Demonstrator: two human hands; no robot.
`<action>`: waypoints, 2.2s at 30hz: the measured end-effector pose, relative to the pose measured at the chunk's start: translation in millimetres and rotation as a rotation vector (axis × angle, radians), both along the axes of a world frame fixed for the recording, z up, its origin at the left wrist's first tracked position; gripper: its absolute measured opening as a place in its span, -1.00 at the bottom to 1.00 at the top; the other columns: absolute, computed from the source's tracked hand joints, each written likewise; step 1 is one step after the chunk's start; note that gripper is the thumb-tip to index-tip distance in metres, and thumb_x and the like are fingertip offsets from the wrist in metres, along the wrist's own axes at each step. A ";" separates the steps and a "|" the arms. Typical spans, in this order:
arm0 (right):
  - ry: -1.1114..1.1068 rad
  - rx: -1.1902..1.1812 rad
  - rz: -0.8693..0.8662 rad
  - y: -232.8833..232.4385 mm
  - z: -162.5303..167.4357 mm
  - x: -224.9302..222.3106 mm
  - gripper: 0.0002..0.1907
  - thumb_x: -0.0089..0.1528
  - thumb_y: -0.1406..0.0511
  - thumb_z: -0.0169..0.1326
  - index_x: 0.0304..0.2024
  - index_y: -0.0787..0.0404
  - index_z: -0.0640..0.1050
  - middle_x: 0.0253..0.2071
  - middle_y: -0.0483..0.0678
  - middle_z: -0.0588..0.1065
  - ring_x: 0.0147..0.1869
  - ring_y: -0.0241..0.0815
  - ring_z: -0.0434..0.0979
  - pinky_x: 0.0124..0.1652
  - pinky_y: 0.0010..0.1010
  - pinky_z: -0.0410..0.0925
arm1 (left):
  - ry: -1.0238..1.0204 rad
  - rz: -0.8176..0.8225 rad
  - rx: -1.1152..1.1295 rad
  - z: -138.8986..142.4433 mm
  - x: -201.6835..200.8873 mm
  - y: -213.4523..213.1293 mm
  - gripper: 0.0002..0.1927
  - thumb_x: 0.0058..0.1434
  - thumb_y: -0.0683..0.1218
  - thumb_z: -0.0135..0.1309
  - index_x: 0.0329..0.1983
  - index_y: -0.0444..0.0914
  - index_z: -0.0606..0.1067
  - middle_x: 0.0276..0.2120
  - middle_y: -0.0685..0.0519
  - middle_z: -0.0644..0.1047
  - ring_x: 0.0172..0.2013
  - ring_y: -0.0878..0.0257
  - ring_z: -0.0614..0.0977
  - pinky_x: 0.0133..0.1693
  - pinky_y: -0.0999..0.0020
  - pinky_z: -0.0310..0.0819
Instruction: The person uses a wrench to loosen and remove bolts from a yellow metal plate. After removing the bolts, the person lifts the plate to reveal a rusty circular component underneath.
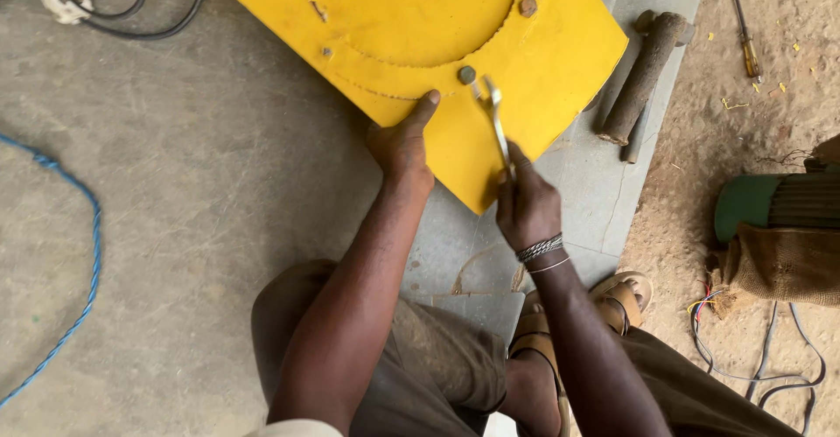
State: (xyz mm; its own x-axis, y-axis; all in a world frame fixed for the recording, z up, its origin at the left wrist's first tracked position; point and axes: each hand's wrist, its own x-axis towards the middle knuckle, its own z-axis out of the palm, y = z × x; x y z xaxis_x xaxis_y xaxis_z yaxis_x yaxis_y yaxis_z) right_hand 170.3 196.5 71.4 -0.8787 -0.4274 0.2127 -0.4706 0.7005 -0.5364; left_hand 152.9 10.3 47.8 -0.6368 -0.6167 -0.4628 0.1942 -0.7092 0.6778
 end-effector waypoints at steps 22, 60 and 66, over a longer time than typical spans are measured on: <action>0.315 -0.069 0.120 24.2 -46.0 -22.5 -0.48 0.35 0.51 0.05 0.37 0.24 0.38 -0.53 -0.11 0.49 -0.57 -0.28 0.48 -0.61 -0.43 0.34 | 0.104 -0.013 -0.228 -25.9 -0.5 6.3 -0.27 0.11 -0.21 0.36 0.32 -0.40 0.30 0.16 -0.16 0.49 0.17 0.10 0.55 0.22 0.11 0.52; 0.174 0.120 0.126 19.1 -0.3 -28.2 -0.40 0.24 0.46 0.10 0.34 0.00 0.48 -0.43 -0.04 0.49 -0.53 -0.10 0.48 -0.48 -0.26 0.41 | 0.077 -0.011 -0.231 -17.7 -1.9 7.5 -0.30 0.11 -0.24 0.34 0.30 -0.42 0.33 0.16 -0.14 0.50 0.15 0.10 0.56 0.18 0.15 0.51; 0.210 -0.001 0.146 13.2 -0.2 -29.6 -0.41 0.24 0.51 0.11 0.33 0.08 0.51 -0.46 -0.03 0.46 -0.54 -0.08 0.46 -0.49 -0.28 0.39 | 0.021 -0.026 -0.173 -15.1 -0.9 6.1 -0.29 0.10 -0.24 0.33 0.31 -0.42 0.31 0.15 -0.15 0.50 0.16 0.08 0.56 0.19 0.13 0.52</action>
